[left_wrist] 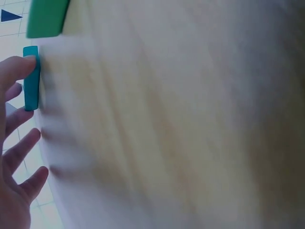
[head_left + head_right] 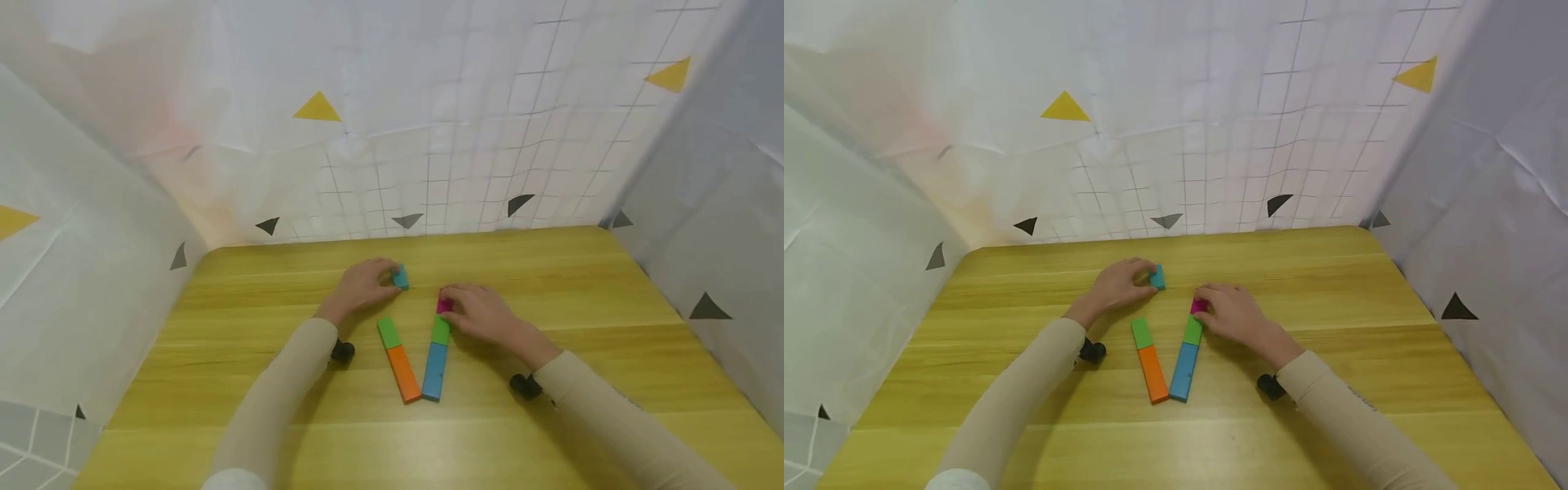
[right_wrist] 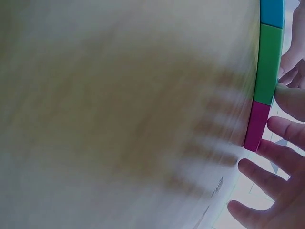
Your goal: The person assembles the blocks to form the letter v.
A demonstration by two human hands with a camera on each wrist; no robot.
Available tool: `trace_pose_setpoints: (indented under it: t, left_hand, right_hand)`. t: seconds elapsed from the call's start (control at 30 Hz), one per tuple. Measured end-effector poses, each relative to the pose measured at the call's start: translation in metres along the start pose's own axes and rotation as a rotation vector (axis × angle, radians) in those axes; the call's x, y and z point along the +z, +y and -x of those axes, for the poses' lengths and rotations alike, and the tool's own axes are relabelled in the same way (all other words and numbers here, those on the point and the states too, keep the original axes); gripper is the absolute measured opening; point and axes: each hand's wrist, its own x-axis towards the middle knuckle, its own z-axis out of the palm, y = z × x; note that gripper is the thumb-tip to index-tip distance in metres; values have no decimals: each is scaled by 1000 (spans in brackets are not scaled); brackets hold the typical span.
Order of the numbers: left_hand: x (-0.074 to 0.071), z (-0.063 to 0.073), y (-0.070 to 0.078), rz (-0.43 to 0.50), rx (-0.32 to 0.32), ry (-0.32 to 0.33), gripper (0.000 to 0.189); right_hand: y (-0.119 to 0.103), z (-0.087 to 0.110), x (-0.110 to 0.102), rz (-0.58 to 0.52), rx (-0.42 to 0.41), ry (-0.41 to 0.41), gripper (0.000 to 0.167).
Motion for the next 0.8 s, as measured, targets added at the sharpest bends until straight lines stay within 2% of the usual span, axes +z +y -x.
trace_pose_setpoints:
  t: [0.37,0.6,0.8]
  left_hand:
    - [0,3,-3,-34,12,6,39]
    - [-3,7,-7,-105,74,49,40]
    - [-6,9,-6,-124,88,68,39]
  right_hand:
    - [0,0,2,13,6,-10,26]
    - [3,-1,3,20,-3,-11,25]
    - [4,-1,3,19,-2,-8,23]
